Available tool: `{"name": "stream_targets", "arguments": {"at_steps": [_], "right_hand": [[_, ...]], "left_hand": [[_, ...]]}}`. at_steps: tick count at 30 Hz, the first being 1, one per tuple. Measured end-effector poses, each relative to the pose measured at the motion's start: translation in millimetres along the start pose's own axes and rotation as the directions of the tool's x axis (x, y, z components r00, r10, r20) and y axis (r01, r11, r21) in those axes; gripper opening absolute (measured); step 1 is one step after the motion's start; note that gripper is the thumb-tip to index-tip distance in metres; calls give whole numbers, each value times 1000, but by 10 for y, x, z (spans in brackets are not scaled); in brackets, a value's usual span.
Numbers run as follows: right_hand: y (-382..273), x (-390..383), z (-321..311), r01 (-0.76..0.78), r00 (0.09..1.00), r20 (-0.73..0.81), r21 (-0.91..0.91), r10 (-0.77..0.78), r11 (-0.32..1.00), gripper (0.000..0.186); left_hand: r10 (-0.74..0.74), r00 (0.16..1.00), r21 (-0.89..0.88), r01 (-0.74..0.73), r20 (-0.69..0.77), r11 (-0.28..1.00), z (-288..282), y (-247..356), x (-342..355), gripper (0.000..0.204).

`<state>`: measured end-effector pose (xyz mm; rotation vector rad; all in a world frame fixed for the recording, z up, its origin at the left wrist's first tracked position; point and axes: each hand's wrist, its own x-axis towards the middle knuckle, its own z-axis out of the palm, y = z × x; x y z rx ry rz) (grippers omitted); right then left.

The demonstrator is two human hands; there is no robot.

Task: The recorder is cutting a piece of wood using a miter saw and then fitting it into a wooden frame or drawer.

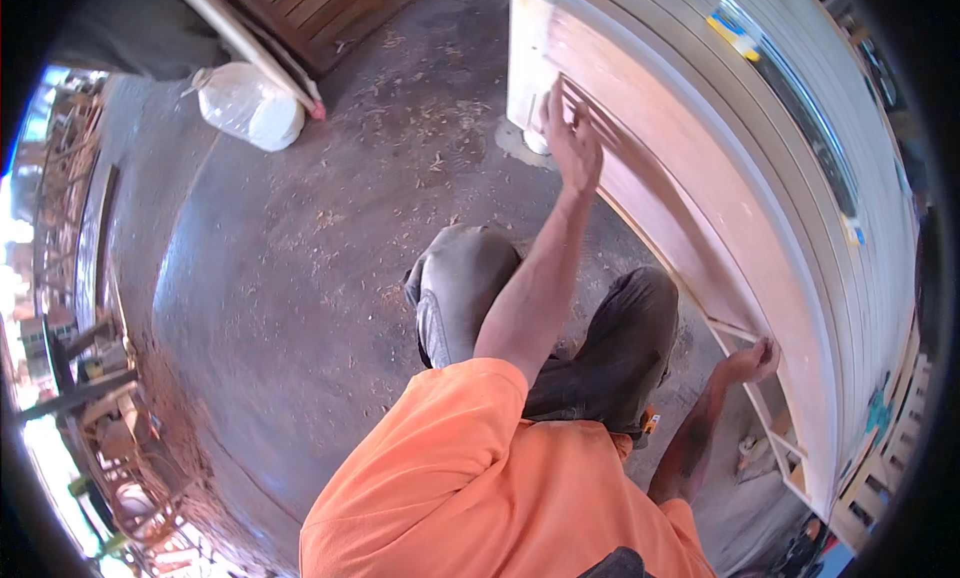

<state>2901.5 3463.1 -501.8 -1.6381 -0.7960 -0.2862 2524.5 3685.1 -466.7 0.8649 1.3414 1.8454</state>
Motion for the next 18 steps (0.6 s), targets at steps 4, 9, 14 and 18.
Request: {"name": "stream_targets", "arguments": {"at_steps": [4,9,14,18], "right_hand": [[124,44,-36,135,989,-54,-7,-135,991,20],[187,-67,17,174,978,-83,-175,-191,969,11],[-52,-131,137,39,990,-136,144,-19,989,14],[-73,-76,39,-65,989,-111,256,97,964,21]], "left_hand": [[-12,1000,156,10,12,988,89,-9,43,50],[-212,961,-515,274,177,812,-122,-131,206,45],[26,988,7,-27,153,1000,-215,-142,233,55],[-43,985,36,38,167,999,-111,16,236,48]]}}
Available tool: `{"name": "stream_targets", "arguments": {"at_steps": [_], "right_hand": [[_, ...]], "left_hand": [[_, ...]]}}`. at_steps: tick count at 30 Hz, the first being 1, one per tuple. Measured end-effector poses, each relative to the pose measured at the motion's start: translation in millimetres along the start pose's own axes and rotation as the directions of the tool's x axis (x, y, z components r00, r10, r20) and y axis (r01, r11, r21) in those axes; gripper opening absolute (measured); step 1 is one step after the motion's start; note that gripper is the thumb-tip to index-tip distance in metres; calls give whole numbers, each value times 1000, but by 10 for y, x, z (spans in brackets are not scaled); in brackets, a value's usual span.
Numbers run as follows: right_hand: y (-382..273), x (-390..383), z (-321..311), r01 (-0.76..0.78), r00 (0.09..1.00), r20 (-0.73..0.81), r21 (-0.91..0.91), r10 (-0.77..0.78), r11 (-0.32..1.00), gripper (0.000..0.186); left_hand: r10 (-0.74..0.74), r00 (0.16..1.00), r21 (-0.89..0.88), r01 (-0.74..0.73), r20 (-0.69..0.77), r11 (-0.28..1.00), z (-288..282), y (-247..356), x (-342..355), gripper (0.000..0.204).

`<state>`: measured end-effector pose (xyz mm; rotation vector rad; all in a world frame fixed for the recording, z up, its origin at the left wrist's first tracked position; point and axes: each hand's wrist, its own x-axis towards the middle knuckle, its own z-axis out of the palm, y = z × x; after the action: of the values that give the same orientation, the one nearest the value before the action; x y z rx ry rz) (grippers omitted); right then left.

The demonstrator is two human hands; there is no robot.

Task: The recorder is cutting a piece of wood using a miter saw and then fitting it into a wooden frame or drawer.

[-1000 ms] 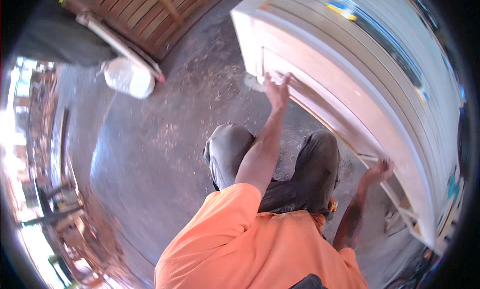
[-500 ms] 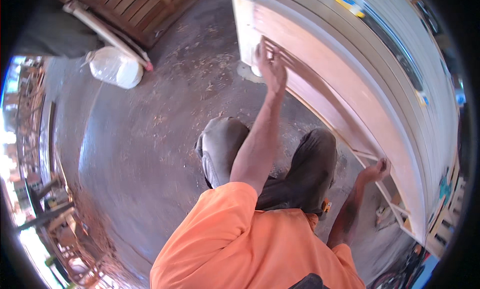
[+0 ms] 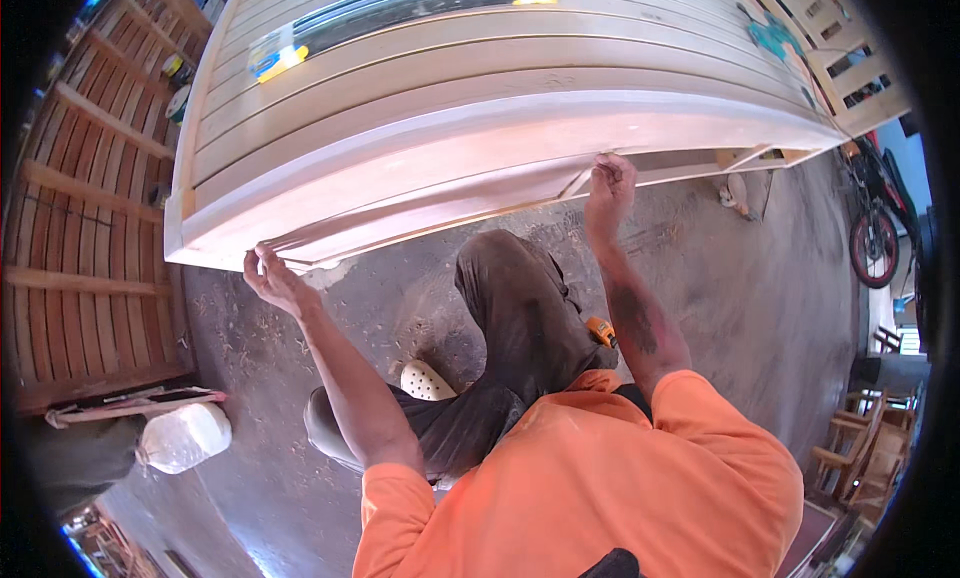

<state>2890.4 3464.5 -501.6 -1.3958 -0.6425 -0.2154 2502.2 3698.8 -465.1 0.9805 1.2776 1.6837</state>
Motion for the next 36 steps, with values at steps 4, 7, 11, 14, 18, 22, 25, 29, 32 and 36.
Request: {"name": "stream_targets", "arguments": {"at_steps": [4,7,11,14,18,22,25,29,32,36], "right_hand": [[-117,2,47,-31,1000,7,44,31,999,21],[-70,28,27,-9,1000,-8,25,9,1000,21],[-42,75,50,-16,999,-39,92,20,996,21],[-1,91,59,-40,998,-41,62,42,997,21],[8,65,96,-90,994,-52,125,97,988,19],[7,88,-16,-103,994,-27,92,106,990,21],[0,73,-80,-118,992,59,62,114,991,24],[-202,0,9,-112,986,119,-46,117,993,28],[-112,11,-85,-14,989,145,-129,33,992,35],[20,-53,-183,-48,986,158,-45,54,998,43]], "left_hand": [[89,996,30,-90,18,996,-139,-66,118,41],[127,990,-3,-127,59,992,-179,-74,116,40],[81,994,-23,-80,74,997,-203,-44,140,43],[-8,999,-35,9,33,999,-208,-3,138,45],[-12,999,-131,18,40,991,-204,16,87,53],[-130,991,-22,131,10,991,-83,8,57,61],[-79,996,-90,81,28,993,-112,-55,94,57],[-31,999,-119,35,35,992,-141,-84,123,59],[-24,1000,-128,24,3,991,-103,-42,70,64],[-106,990,-53,102,-95,993,-136,3,11,56]]}}
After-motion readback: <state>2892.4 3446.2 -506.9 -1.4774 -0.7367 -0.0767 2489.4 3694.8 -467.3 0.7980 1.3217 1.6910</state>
